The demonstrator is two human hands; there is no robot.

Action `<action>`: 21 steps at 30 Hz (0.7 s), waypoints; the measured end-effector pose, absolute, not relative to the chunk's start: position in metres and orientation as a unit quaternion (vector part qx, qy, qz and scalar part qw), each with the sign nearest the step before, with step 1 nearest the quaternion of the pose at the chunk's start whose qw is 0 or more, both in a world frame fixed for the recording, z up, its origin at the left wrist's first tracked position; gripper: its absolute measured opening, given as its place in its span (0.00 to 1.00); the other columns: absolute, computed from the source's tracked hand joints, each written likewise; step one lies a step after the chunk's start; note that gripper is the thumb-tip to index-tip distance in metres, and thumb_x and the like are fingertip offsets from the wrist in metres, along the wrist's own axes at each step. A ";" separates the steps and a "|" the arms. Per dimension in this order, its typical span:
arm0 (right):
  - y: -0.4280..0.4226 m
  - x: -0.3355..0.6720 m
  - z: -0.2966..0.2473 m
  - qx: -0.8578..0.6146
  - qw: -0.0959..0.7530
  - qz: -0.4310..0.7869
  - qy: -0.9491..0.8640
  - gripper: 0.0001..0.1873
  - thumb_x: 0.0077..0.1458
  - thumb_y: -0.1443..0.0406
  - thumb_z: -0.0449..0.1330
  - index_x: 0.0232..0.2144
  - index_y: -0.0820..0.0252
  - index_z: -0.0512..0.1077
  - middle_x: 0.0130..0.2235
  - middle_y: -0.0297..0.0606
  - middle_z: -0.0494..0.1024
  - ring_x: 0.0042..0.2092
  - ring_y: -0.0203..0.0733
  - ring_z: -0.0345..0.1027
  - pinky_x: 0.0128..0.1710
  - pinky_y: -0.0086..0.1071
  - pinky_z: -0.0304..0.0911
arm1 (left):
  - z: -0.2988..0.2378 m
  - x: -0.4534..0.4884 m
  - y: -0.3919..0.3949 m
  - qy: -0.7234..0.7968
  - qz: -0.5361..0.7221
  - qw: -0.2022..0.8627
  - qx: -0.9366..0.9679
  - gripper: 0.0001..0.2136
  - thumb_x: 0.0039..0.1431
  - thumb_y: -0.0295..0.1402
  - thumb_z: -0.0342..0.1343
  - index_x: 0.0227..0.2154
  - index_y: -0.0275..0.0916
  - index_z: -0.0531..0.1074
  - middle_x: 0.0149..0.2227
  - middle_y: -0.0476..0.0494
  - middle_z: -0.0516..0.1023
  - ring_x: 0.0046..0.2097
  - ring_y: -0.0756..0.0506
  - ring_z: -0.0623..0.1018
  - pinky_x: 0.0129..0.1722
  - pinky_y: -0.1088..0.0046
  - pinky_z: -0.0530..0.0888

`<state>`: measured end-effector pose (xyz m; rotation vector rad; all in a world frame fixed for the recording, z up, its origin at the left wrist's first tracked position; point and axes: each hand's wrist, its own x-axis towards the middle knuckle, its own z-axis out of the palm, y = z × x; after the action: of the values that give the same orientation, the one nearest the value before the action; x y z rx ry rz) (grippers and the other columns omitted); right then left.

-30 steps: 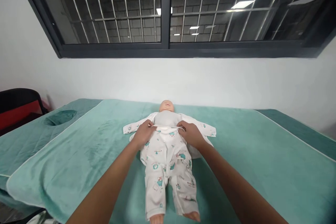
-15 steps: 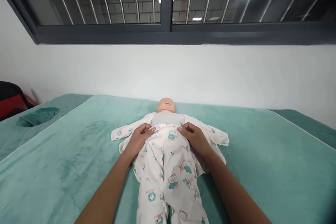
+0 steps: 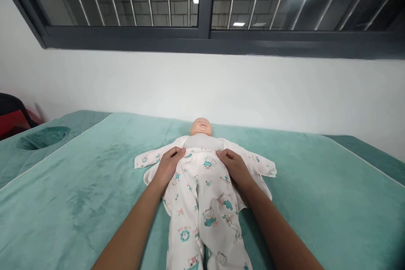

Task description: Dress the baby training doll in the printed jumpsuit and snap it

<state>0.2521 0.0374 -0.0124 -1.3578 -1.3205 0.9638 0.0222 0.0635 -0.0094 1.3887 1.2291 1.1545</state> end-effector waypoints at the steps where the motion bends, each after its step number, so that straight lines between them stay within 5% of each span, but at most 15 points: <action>1: 0.035 0.255 -0.011 -0.550 0.477 0.403 -0.555 0.25 0.51 0.46 0.59 0.22 0.61 0.60 0.25 0.31 0.60 0.29 0.34 0.51 0.29 0.28 0.50 | -0.008 0.021 0.060 0.494 0.460 0.473 0.567 0.16 0.55 0.47 0.53 0.23 0.38 0.65 0.27 0.52 0.67 0.32 0.49 0.66 0.32 0.76 0.62; 8: 0.021 0.288 -0.005 -0.480 0.387 0.530 -0.582 0.18 0.53 0.52 0.61 0.29 0.62 0.67 0.27 0.31 0.65 0.29 0.32 0.56 0.29 0.27 0.53 | 0.003 0.001 0.044 0.449 0.370 0.540 0.609 0.09 0.54 0.38 0.54 0.28 0.38 0.67 0.29 0.51 0.68 0.31 0.51 0.66 0.30 0.77 0.62; 13: 0.008 0.299 0.004 -0.452 0.302 0.594 -0.593 0.13 0.46 0.60 0.66 0.32 0.62 0.71 0.35 0.37 0.74 0.39 0.41 0.67 0.38 0.34 0.62 | 0.014 -0.016 0.035 0.422 0.279 0.584 0.635 0.10 0.44 0.29 0.57 0.33 0.38 0.71 0.35 0.48 0.74 0.37 0.47 0.72 0.33 0.76 0.66; 21: 0.004 0.296 0.002 -0.401 0.375 0.638 -0.540 0.13 0.47 0.63 0.67 0.34 0.64 0.72 0.37 0.38 0.73 0.39 0.39 0.66 0.40 0.32 0.62 | 0.015 -0.018 0.032 0.431 0.282 0.583 0.628 0.14 0.41 0.32 0.59 0.35 0.37 0.73 0.36 0.45 0.76 0.40 0.43 0.73 0.38 0.70 0.70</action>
<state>0.2964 0.0039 0.0022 -1.0261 -1.3818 1.6325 -0.0178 0.0320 0.0147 1.4669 1.0051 0.6592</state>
